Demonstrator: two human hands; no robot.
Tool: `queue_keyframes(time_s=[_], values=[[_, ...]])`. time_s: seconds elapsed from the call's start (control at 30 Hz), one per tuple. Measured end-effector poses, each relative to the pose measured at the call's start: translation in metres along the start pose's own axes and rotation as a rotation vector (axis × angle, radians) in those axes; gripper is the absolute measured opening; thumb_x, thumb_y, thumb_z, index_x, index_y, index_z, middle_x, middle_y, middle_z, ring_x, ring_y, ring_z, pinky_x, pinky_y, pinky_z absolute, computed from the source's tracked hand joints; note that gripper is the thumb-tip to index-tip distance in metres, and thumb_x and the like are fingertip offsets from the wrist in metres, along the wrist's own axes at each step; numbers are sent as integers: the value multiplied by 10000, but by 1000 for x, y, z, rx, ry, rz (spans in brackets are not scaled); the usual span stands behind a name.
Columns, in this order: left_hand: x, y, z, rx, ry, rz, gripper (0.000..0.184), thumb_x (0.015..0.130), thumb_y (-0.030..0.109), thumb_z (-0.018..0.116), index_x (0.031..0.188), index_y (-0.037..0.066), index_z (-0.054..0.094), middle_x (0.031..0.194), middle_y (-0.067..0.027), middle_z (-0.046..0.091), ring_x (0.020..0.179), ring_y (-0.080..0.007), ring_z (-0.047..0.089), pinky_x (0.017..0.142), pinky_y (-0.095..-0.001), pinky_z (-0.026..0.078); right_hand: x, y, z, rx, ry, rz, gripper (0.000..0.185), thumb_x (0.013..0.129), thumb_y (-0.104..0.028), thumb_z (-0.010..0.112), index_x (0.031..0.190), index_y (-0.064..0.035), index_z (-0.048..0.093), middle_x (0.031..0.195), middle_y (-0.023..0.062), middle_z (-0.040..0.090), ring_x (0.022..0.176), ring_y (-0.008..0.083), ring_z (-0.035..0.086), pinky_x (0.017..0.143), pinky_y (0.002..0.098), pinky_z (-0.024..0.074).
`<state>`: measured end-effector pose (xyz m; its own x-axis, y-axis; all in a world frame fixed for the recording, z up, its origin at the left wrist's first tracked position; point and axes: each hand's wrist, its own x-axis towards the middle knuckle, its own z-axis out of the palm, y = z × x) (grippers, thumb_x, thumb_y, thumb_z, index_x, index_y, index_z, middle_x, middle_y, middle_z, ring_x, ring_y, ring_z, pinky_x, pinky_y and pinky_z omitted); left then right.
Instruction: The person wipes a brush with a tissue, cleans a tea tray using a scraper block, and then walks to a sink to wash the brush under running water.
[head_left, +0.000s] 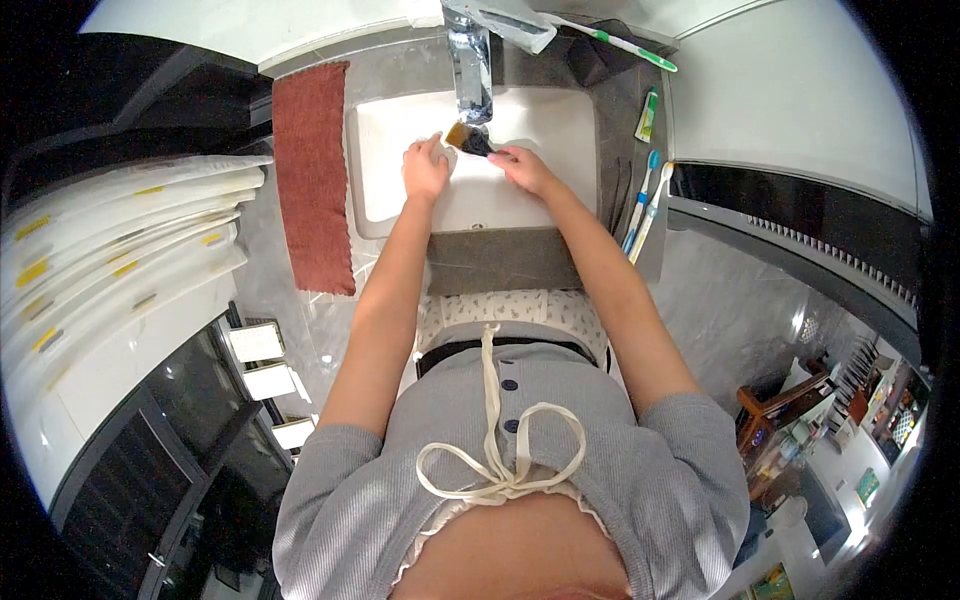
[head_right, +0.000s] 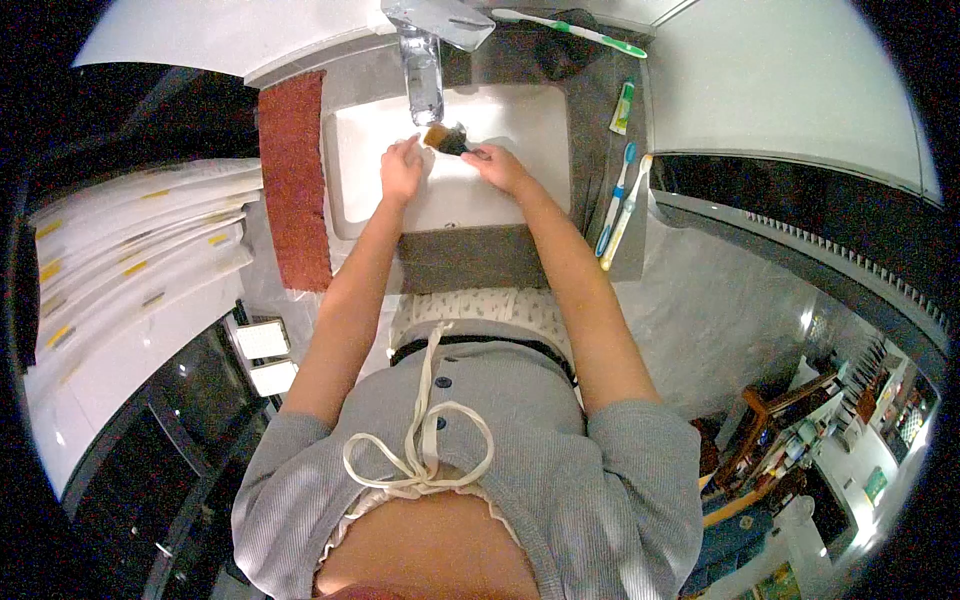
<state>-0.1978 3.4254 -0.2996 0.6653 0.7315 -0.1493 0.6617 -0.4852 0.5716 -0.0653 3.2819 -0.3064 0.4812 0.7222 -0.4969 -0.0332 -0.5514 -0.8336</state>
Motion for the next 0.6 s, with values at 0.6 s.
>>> queue_keyframes(time_s=[0.6], values=[[14,15,1,8,-124,-262,447,634,233,570,1076,286,523,1089,-74,409,1055,-239,350,896,-420,257,-11,-17,0,-486,165,-191,282,739,-308,516,959,-135,551,851,105,584,803,289,549,689,380,435]])
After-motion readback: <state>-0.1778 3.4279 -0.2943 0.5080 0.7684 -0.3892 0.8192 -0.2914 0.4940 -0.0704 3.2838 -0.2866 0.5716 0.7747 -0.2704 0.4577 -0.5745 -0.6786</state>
